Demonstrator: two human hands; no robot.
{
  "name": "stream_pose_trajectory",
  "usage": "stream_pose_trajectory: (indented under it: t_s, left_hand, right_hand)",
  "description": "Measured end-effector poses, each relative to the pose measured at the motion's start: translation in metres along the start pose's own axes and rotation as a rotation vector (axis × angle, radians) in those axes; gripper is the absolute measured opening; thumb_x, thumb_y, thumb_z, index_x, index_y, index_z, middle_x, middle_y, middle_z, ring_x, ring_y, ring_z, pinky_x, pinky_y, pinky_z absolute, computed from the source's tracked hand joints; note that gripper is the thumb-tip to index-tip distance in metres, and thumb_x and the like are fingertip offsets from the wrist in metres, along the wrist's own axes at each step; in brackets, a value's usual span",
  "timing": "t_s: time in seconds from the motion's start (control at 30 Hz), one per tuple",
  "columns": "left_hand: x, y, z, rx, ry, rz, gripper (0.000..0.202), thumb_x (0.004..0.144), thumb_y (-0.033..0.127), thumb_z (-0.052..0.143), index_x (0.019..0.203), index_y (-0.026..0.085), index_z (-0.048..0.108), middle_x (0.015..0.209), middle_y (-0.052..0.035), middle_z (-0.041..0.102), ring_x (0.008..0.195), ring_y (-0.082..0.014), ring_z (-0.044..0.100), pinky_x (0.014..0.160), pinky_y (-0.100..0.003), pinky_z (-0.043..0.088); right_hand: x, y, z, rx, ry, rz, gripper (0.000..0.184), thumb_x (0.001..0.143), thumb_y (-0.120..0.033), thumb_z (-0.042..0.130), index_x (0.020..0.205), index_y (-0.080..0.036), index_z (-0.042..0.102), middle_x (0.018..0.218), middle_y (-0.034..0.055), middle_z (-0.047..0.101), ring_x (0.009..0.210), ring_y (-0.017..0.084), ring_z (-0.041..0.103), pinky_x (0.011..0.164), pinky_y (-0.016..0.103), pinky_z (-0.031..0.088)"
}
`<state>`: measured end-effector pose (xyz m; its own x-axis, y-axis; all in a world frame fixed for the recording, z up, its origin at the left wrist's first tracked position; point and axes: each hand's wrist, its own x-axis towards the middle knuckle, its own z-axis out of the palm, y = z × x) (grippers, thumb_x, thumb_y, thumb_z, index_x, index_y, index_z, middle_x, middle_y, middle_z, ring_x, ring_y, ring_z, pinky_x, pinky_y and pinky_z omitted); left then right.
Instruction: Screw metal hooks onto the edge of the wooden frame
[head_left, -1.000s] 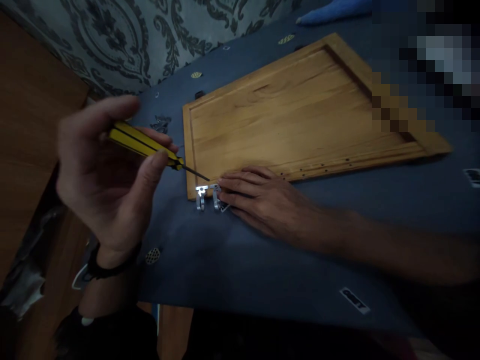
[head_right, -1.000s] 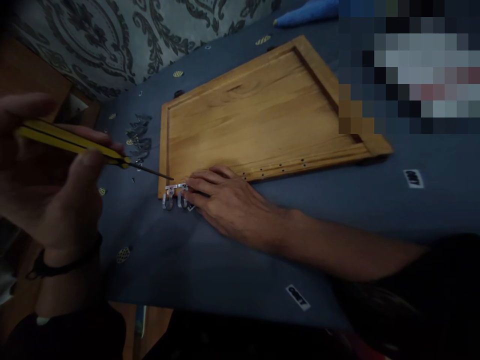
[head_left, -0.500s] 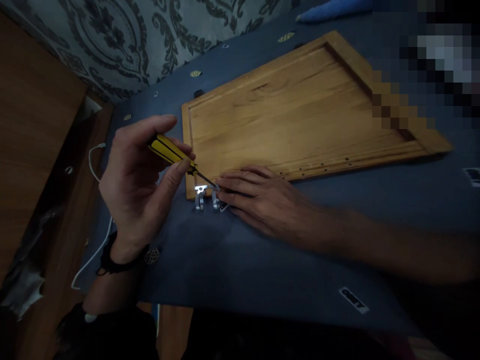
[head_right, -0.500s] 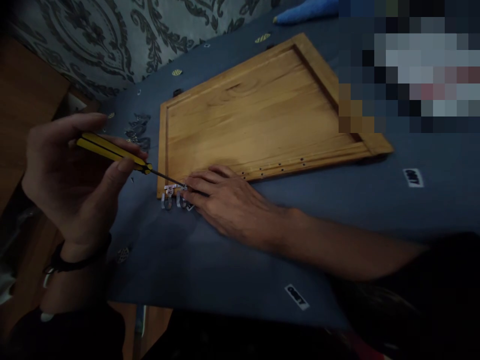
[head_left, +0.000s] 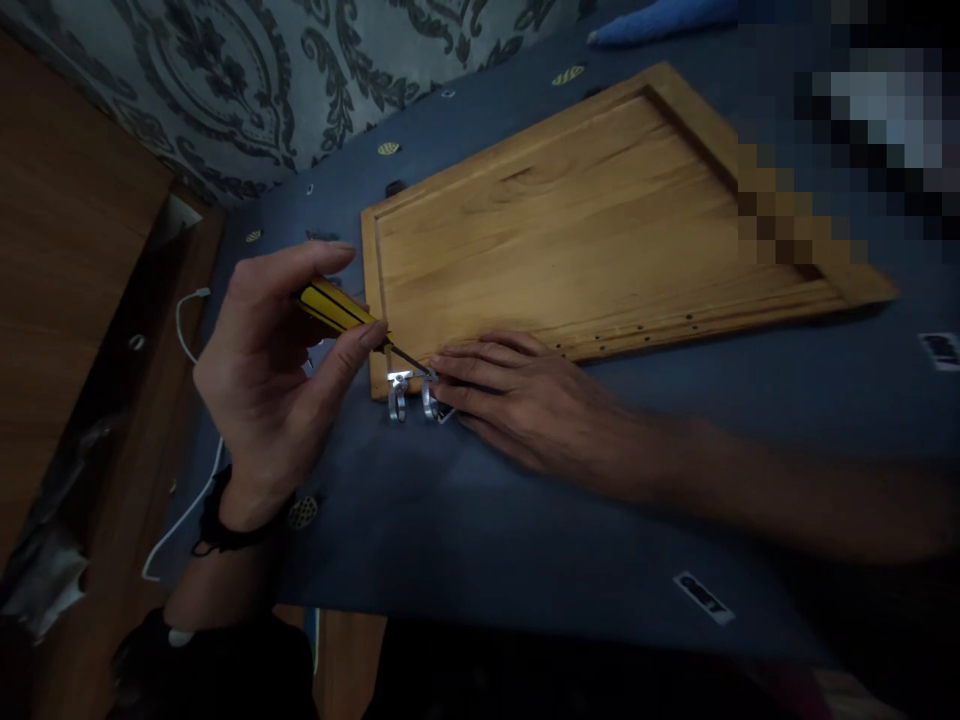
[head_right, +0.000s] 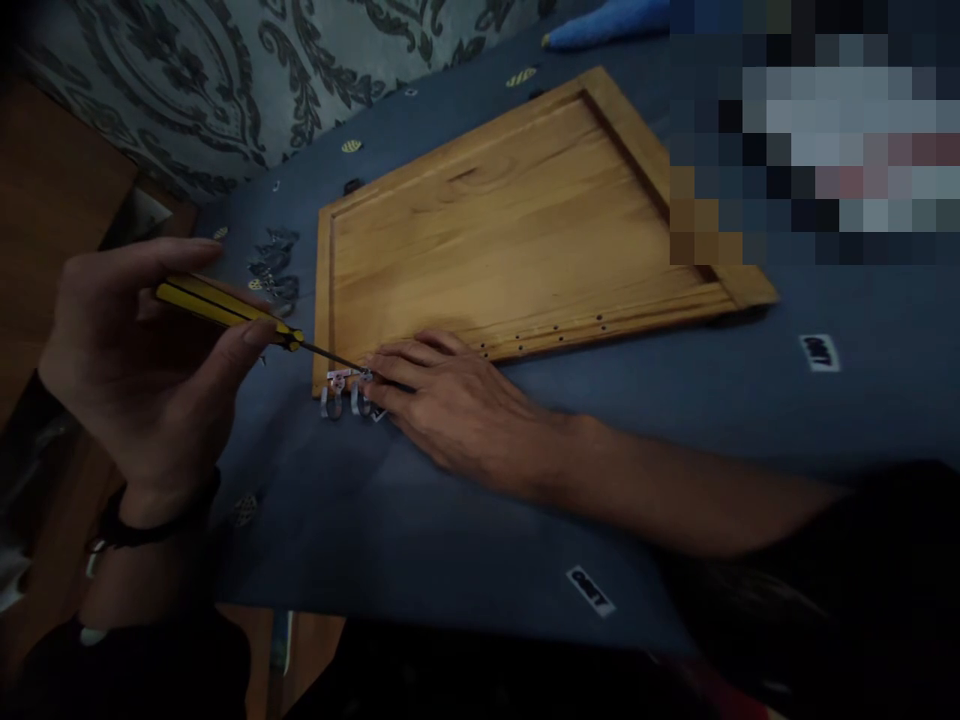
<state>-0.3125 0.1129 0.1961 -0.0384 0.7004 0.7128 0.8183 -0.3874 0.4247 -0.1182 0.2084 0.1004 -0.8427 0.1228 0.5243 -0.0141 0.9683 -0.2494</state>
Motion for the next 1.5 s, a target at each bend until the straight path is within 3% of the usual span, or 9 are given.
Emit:
stream_pose_trajectory:
  t_s: [0.23,0.43,0.53,0.63,0.7,0.8,0.97,1.2,1.5]
  left_hand:
    - [-0.001,-0.002,-0.005,-0.097,-0.048,-0.002,0.043,0.087,0.024,0.081,0.126,0.038,0.070,0.124,0.0017,0.068,0.096,-0.0216,0.074,0.080,-0.039,0.071]
    - [-0.004,-0.004,-0.009,-0.099,-0.145,-0.035,0.046,0.089,0.025,0.079,0.130,0.042,0.066,0.128,0.0019,0.069,0.100,-0.0264,0.075,0.084,-0.047,0.069]
    - [0.001,-0.006,-0.011,-0.089,-0.056,0.041,0.044,0.088,0.024,0.079,0.127,0.042,0.068,0.123,0.0027,0.069,0.096,-0.0246,0.076,0.080,-0.049,0.068]
    - [0.008,-0.011,-0.016,-0.055,0.087,0.110,0.040,0.086,0.023,0.081,0.124,0.033,0.072,0.125,0.0016,0.067,0.093,-0.0242,0.076,0.076,-0.051,0.067]
    - [0.011,-0.013,-0.020,-0.045,0.083,0.119,0.042,0.086,0.021,0.082,0.125,0.031,0.072,0.128,0.0017,0.065,0.093,-0.0235,0.075,0.076,-0.050,0.068]
    - [0.010,-0.013,-0.019,-0.068,-0.014,0.116,0.049,0.085,0.015,0.082,0.129,0.033,0.070,0.124,0.0017,0.066,0.094,-0.0202,0.075,0.078,-0.042,0.069]
    - [0.002,-0.003,-0.009,-0.113,-0.040,0.010,0.045,0.089,0.017,0.079,0.127,0.037,0.069,0.122,0.0007,0.066,0.096,-0.0182,0.074,0.080,-0.033,0.069]
    - [-0.002,-0.002,-0.009,-0.141,-0.092,-0.057,0.045,0.089,0.017,0.078,0.129,0.035,0.068,0.124,0.0009,0.068,0.101,-0.0179,0.075,0.089,-0.032,0.067]
    - [0.000,-0.002,-0.007,-0.147,-0.106,-0.072,0.046,0.090,0.014,0.077,0.130,0.035,0.068,0.122,0.0018,0.067,0.099,-0.0163,0.074,0.086,-0.031,0.068]
  right_hand:
    - [-0.002,0.001,0.001,0.014,-0.034,0.024,0.037,0.106,-0.022,0.044,0.134,-0.016,0.067,0.140,0.0119,0.069,0.134,0.027,0.059,0.112,0.050,0.046]
    - [-0.002,0.001,0.001,0.014,-0.014,0.010,0.037,0.106,-0.022,0.045,0.135,-0.013,0.066,0.139,0.0129,0.069,0.133,0.027,0.060,0.112,0.049,0.046]
    - [-0.001,0.001,0.001,0.021,-0.022,0.019,0.037,0.106,-0.022,0.044,0.135,-0.015,0.066,0.139,0.0125,0.069,0.132,0.026,0.060,0.111,0.049,0.047]
    - [0.000,0.000,0.001,0.021,0.003,0.016,0.035,0.106,-0.022,0.045,0.133,-0.017,0.068,0.137,0.0106,0.070,0.131,0.026,0.062,0.111,0.049,0.048]
    - [0.000,0.001,0.001,0.030,0.012,0.013,0.035,0.106,-0.021,0.045,0.133,-0.017,0.068,0.136,0.0098,0.071,0.130,0.026,0.062,0.111,0.048,0.048]
    - [0.000,0.001,0.001,0.047,0.007,0.018,0.035,0.106,-0.020,0.047,0.134,-0.017,0.067,0.135,0.0097,0.072,0.130,0.026,0.062,0.111,0.049,0.048]
    - [-0.001,0.001,0.000,0.024,0.006,0.006,0.034,0.106,-0.020,0.047,0.132,-0.016,0.068,0.136,0.0095,0.071,0.130,0.026,0.063,0.111,0.048,0.049]
    - [0.002,0.000,0.000,0.010,0.011,0.013,0.035,0.107,-0.021,0.043,0.128,-0.016,0.071,0.132,0.0101,0.073,0.127,0.026,0.064,0.107,0.049,0.051]
    - [0.001,0.001,0.002,-0.001,0.017,0.006,0.035,0.107,-0.022,0.043,0.129,-0.016,0.069,0.133,0.0098,0.073,0.128,0.025,0.063,0.108,0.048,0.050]
